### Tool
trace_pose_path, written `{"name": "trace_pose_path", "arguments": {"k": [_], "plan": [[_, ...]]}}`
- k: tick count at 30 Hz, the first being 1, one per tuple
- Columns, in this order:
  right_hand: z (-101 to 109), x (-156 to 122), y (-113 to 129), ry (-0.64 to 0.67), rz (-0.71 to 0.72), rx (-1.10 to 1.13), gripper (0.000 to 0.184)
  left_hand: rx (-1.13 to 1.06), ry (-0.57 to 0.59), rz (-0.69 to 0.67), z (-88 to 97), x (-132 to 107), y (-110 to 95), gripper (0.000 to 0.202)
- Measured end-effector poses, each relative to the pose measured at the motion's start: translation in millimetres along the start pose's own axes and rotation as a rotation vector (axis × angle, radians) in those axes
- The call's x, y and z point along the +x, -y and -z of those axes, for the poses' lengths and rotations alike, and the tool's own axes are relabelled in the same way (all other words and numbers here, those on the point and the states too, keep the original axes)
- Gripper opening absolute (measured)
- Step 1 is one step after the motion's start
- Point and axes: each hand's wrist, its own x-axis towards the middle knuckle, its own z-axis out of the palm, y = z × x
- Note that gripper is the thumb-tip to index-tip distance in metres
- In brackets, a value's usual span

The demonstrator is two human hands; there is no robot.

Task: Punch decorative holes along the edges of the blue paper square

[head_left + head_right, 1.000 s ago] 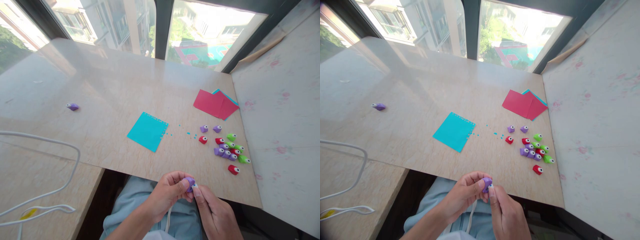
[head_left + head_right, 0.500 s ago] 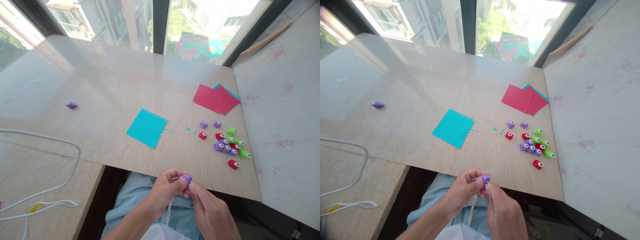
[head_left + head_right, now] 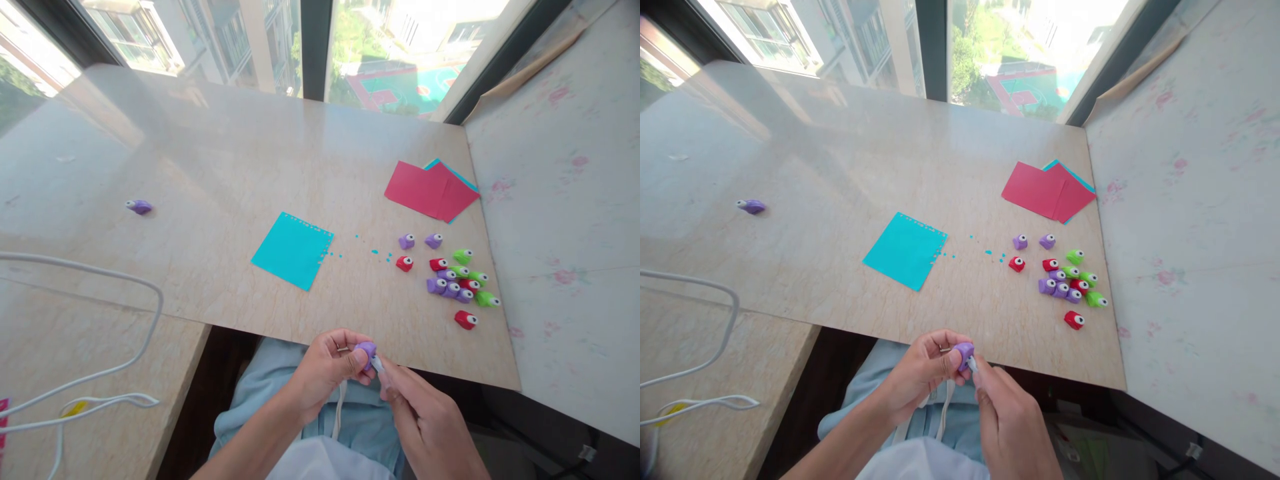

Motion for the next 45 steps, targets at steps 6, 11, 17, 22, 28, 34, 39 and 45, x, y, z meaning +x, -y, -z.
{"name": "trace_pose_path", "arguments": {"k": [6,11,17,22,28,34,39,45], "plan": [[4,-8,-3,0.090,-0.230,0.081,0.027,-0.003,0.008,0.023,1.2,0,1,0.051],[3,0,6,0.039,-0.104,0.045,0.029,-0.020,0.012,0.026,1.1,2,6,0.051],[-5,9,10,-0.033,-0.066,0.015,0.028,-0.076,0.026,0.034,3.8,3,7,0.049],[-15,6,5,-0.014,-0.143,0.070,0.027,-0.063,0.004,0.061,10.3,3,6,0.047],[-16,6,10,-0.022,-0.157,0.051,0.026,-0.010,-0.013,0.045,8.8,0,6,0.048],[-11,9,14,-0.015,-0.170,0.051,0.027,0.022,-0.050,-0.009,6.0,0,9,0.048],[-13,7,12,-0.064,-0.163,-0.016,0.027,-0.156,0.021,0.074,7.3,4,14,0.043],[-15,6,12,-0.074,-0.193,-0.065,0.030,-0.194,0.017,0.088,6.0,4,18,0.040]]}}
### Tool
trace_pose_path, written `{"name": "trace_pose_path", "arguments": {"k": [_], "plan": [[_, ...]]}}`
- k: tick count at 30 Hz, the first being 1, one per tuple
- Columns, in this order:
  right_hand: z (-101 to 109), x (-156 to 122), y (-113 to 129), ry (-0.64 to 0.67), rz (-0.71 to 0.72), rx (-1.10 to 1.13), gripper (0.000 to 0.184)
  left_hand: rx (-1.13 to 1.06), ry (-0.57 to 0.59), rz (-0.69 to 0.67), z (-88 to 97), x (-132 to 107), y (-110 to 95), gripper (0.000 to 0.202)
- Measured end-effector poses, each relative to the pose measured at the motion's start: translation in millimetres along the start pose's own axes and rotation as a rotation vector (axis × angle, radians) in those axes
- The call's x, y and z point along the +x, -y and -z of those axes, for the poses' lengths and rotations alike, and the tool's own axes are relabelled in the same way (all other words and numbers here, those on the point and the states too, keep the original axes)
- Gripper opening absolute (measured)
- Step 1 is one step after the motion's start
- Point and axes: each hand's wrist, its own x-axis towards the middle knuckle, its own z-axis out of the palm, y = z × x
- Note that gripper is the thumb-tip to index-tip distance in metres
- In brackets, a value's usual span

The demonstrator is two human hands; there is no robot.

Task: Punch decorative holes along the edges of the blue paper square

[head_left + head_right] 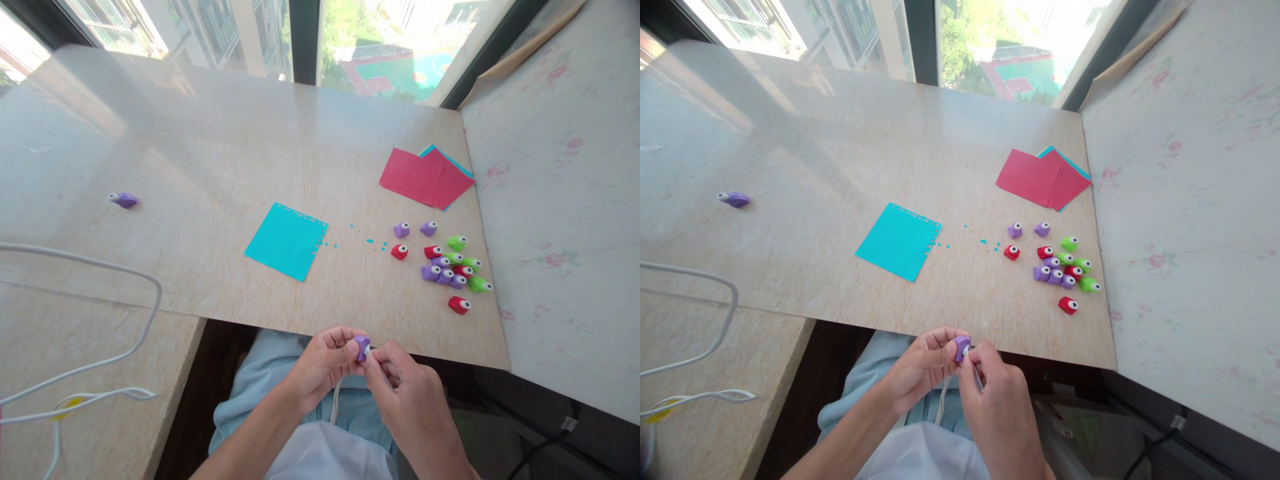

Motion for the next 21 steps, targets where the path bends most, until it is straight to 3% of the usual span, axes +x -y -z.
{"name": "trace_pose_path", "arguments": {"k": [15,21], "plan": [[2,0,-6,0.151,-0.009,0.004,0.034,0.200,-0.126,-0.113,3.8,-5,7,0.051],[10,-3,-10,0.275,-0.077,0.140,0.032,0.233,-0.057,-0.084,7.1,-7,6,0.052]]}}
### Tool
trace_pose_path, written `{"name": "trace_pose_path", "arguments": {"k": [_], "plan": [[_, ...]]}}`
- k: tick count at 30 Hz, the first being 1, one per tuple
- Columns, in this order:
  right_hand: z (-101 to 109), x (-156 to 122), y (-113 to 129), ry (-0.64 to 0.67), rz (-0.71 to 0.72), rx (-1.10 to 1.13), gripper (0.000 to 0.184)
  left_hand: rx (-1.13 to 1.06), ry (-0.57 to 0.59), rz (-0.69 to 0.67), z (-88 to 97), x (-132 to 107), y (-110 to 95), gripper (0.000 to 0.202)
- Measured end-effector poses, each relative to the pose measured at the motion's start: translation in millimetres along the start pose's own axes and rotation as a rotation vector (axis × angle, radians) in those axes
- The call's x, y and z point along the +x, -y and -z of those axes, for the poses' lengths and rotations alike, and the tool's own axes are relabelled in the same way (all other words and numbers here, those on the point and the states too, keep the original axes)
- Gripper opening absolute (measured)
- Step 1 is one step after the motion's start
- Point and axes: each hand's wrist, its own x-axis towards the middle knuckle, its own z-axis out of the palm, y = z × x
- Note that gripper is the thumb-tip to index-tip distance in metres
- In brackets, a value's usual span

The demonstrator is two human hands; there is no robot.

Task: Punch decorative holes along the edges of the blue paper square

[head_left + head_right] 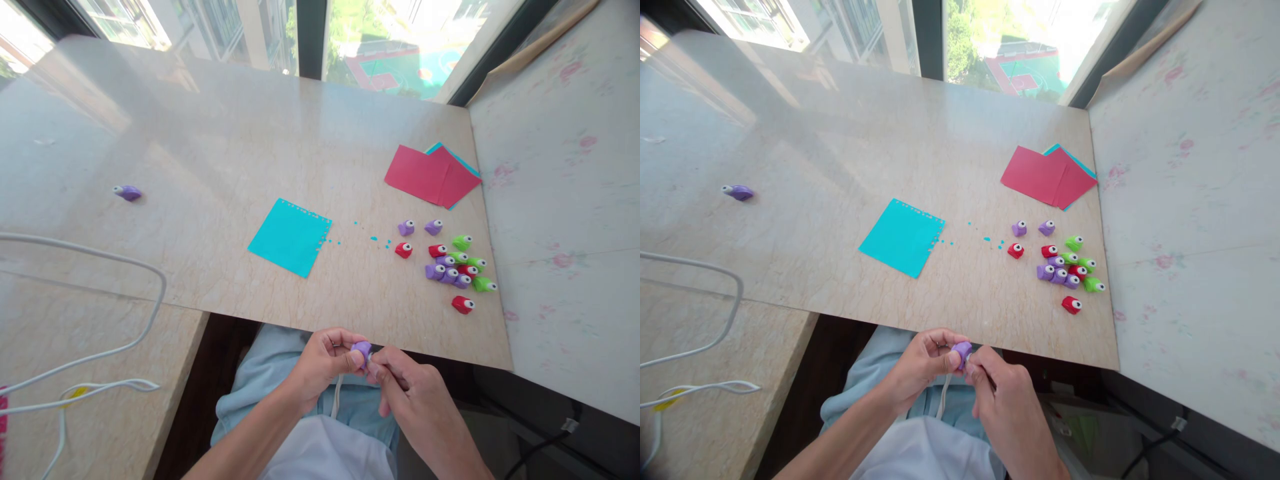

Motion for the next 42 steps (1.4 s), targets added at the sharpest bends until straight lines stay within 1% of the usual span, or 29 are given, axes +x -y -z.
{"name": "trace_pose_path", "arguments": {"k": [3,7,12,18,22,25,27,29,33,35,39,42], "plan": [[2,-2,-3,0.012,-0.028,-0.001,0.034,0.017,0.027,0.012,-0.1,0,1,0.054],[6,-1,-6,0.014,-0.056,0.023,0.034,0.029,0.009,-0.003,-1.1,1,5,0.054],[13,3,-7,0.091,-0.153,0.123,0.029,0.013,0.039,0.001,0.7,-1,2,0.052],[18,3,-4,0.176,-0.120,0.115,0.038,0.019,0.045,0.045,3.3,-1,0,0.051],[18,3,-3,0.184,-0.136,0.187,0.031,0.009,0.034,0.055,4.5,-1,2,0.052],[15,4,-5,0.177,-0.220,0.348,0.026,0.002,0.028,0.066,4.9,-2,0,0.052],[13,5,-8,0.163,-0.266,0.424,0.030,0.009,0.030,0.075,5.1,-3,-3,0.052],[12,5,-10,0.162,-0.264,0.434,0.032,0.025,0.038,0.089,5.4,-3,-5,0.054],[13,6,-13,0.190,-0.229,0.425,0.028,0.043,0.051,0.098,6.0,-2,-7,0.054],[13,8,-14,0.197,-0.253,0.445,0.029,0.054,0.048,0.089,6.3,-2,-6,0.054],[12,10,-15,0.196,-0.300,0.456,0.039,0.060,0.045,0.089,6.5,-2,-6,0.053],[12,11,-16,0.212,-0.288,0.450,0.037,0.039,0.042,0.087,6.8,-3,-5,0.053]]}}
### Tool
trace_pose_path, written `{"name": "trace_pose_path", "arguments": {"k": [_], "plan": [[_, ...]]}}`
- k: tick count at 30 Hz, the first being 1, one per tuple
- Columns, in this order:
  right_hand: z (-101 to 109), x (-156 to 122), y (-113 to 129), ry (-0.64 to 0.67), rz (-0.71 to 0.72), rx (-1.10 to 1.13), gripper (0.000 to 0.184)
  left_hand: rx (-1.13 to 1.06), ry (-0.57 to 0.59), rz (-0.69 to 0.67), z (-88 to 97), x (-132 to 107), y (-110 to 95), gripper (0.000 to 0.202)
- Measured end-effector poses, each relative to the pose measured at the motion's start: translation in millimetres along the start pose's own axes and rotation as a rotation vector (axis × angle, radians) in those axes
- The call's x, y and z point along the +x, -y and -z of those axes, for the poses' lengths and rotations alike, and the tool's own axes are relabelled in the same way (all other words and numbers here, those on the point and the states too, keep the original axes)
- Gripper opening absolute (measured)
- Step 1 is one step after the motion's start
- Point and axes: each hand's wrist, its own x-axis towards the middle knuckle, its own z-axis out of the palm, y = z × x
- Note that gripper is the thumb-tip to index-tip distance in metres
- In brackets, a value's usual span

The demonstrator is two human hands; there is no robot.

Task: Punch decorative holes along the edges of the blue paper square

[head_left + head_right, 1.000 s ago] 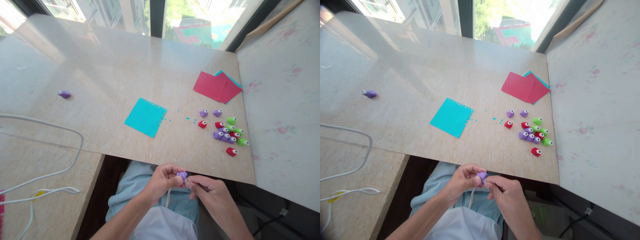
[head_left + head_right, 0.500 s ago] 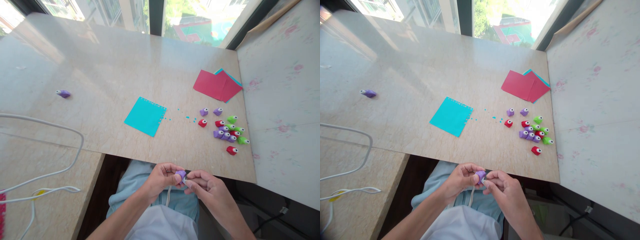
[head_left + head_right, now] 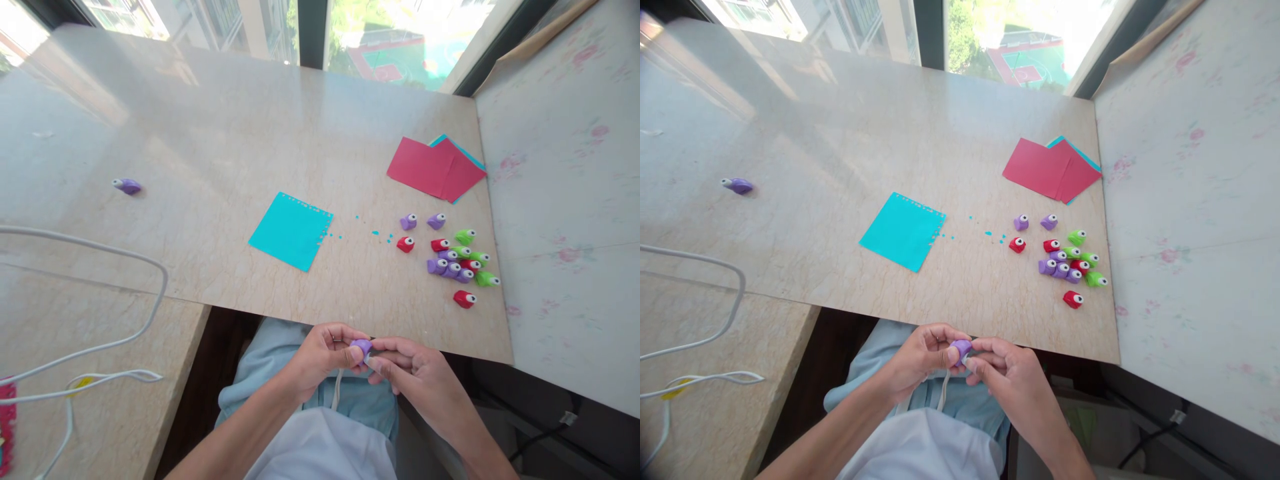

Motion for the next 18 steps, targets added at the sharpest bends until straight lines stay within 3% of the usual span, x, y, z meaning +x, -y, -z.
{"name": "trace_pose_path", "arguments": {"k": [5,12,18], "plan": [[-1,3,-2,0.030,0.024,0.018,0.034,-0.014,-0.026,-0.019,1.6,0,2,0.052],[-9,5,3,-0.031,0.040,0.037,0.034,0.021,-0.047,-0.054,2.3,-2,0,0.051],[-14,0,4,-0.095,0.066,-0.076,0.029,0.039,-0.036,-0.029,0.6,-3,1,0.054]]}}
